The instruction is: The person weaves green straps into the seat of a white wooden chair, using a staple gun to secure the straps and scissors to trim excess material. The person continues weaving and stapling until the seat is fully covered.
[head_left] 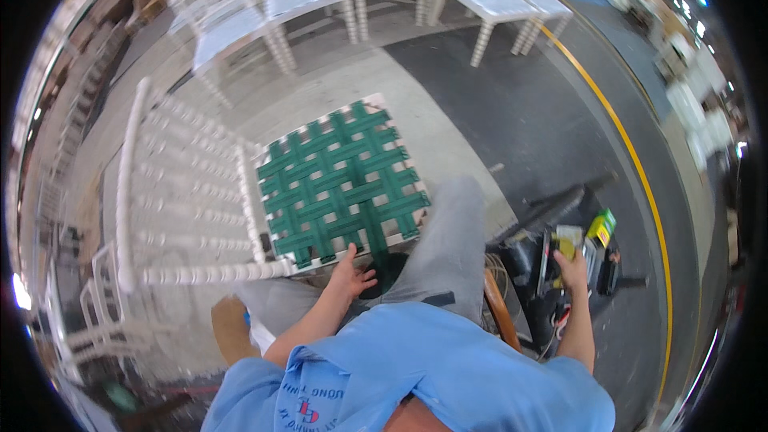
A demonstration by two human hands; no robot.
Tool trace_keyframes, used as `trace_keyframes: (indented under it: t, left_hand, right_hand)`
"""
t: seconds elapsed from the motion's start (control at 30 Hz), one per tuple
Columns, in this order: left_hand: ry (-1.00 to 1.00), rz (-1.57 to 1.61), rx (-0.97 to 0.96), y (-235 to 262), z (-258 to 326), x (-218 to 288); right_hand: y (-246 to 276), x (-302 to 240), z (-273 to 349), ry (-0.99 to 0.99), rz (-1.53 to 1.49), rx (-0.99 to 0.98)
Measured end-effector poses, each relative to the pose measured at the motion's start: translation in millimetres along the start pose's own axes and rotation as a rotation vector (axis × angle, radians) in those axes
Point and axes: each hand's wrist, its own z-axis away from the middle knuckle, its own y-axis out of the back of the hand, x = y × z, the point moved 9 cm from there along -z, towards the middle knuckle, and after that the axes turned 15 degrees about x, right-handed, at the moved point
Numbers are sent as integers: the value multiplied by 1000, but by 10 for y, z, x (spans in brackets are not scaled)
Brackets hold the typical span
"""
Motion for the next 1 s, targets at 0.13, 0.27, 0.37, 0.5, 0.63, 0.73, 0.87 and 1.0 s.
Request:
trace_keyframes:
  t: [0.13,0.27,0.37,0.5,0.63,0.73,0.87,1.0]
  left_hand:
    - [-144,65,36,-58,-65,203]
    - [-208,238,12,-90,-95,270]
    - [-182,346,34,-68,-183,234]
    - [-262,268,38,-77,-331,235]
    - [-340,276,66,-73,-431,251]
    - [-333,268,131,-38,-427,233]
    - [-320,244,90,-73,-374,182]
    - [-396,-147,-8,-283,-373,-54]
  right_hand:
    - [-60,373,-18,93,139,95]
    - [-9,313,-60,260,380,107]
    - [216,95,-136,372,423,233]
    - [244,-103,-251,399,167,220]
    - [-33,-482,-150,480,-129,185]
    - [-218,-1014,79,506,-346,102]
    - [-967,-1830,533,452,-550,-242]
    - [-1964,-2375,1289,456,-535,-672]
